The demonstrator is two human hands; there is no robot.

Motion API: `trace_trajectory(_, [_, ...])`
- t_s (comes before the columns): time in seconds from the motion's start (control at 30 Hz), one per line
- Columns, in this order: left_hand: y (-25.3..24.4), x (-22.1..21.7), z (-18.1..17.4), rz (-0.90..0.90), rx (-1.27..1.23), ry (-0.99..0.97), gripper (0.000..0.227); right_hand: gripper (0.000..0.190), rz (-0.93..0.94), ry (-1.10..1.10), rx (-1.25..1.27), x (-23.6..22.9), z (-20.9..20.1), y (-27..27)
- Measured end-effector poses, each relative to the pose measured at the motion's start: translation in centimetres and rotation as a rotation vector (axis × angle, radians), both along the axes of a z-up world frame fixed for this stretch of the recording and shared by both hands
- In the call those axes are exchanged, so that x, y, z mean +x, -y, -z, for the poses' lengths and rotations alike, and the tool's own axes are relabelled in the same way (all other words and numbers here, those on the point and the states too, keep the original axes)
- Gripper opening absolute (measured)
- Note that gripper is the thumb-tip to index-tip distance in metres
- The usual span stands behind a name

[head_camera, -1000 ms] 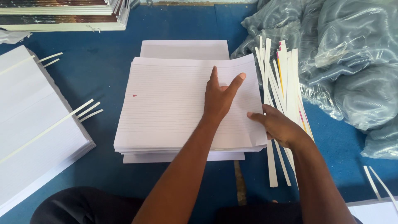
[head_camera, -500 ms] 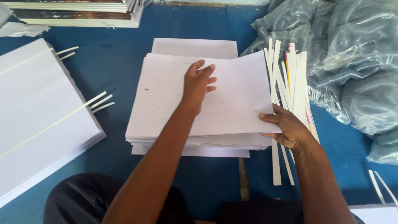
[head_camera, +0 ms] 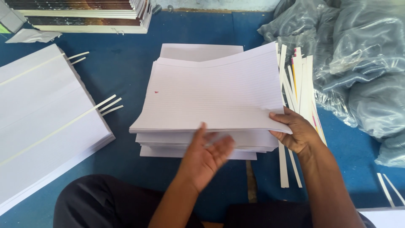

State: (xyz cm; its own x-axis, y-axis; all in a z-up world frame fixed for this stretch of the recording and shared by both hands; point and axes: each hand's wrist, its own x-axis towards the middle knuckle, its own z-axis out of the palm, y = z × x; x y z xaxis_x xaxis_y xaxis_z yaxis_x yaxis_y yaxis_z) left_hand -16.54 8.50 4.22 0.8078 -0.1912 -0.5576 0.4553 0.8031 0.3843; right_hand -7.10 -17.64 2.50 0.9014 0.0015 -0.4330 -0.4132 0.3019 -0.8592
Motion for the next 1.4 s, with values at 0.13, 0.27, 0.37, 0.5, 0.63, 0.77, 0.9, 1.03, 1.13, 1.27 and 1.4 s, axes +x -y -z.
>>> trace_trajectory(0.13, [-2.0, 2.5, 1.6, -0.347, 0.056, -0.028, 0.063, 0.058, 0.114, -0.041, -0.058, -0.7, -0.9, -0.2])
trace_trajectory(0.27, [-2.9, 4.2, 2.4, -0.370, 0.199, 0.097, 0.055, 0.054, 0.039, 0.050, -0.043, -1.1, -1.6, 0.5])
trace_trajectory(0.37, [-2.6, 5.8, 1.8, -0.316, 0.273, 0.227, 0.057, 0.052, 0.010, 0.148, 0.000, -1.7, -2.4, 1.7])
trace_trajectory(0.5, [-0.8, 8.2, 0.1, -0.180, 0.308, 0.409, 0.055, 0.049, 0.198, 0.156, -0.022, -4.0, -3.9, 3.1])
trace_trajectory(0.63, [2.8, 11.6, -1.7, -0.010, 0.367, 0.474, 0.055, 0.045, 0.344, 0.192, -0.038, -6.8, -5.6, 5.0])
trace_trajectory(0.77, [7.8, 14.0, -2.6, 0.099, 0.358, 0.567, 0.052, 0.042, 0.445, 0.197, -0.133, -9.2, -6.3, 7.7])
trace_trajectory(0.9, [13.8, 15.1, -2.3, 0.153, 0.295, 0.574, 0.051, 0.039, 0.545, 0.216, -0.186, -10.6, -5.8, 11.1])
trace_trajectory(1.03, [19.1, 14.3, -0.7, 0.211, 0.299, 0.482, 0.046, 0.037, 0.635, 0.185, -0.327, -12.3, -3.9, 14.9])
trace_trajectory(1.13, [22.4, 12.8, 0.8, 0.253, 0.281, 0.393, 0.045, 0.035, 0.637, 0.137, -0.473, -13.4, -2.2, 18.7])
trace_trajectory(1.27, [25.6, 10.2, 3.0, 0.268, 0.162, 0.321, 0.046, 0.043, 0.591, 0.143, -0.598, -14.9, 0.6, 24.3])
trace_trajectory(1.4, [27.7, 7.7, 4.7, 0.278, 0.108, 0.244, 0.047, 0.050, 0.507, 0.174, -0.552, -16.1, 2.8, 29.8])
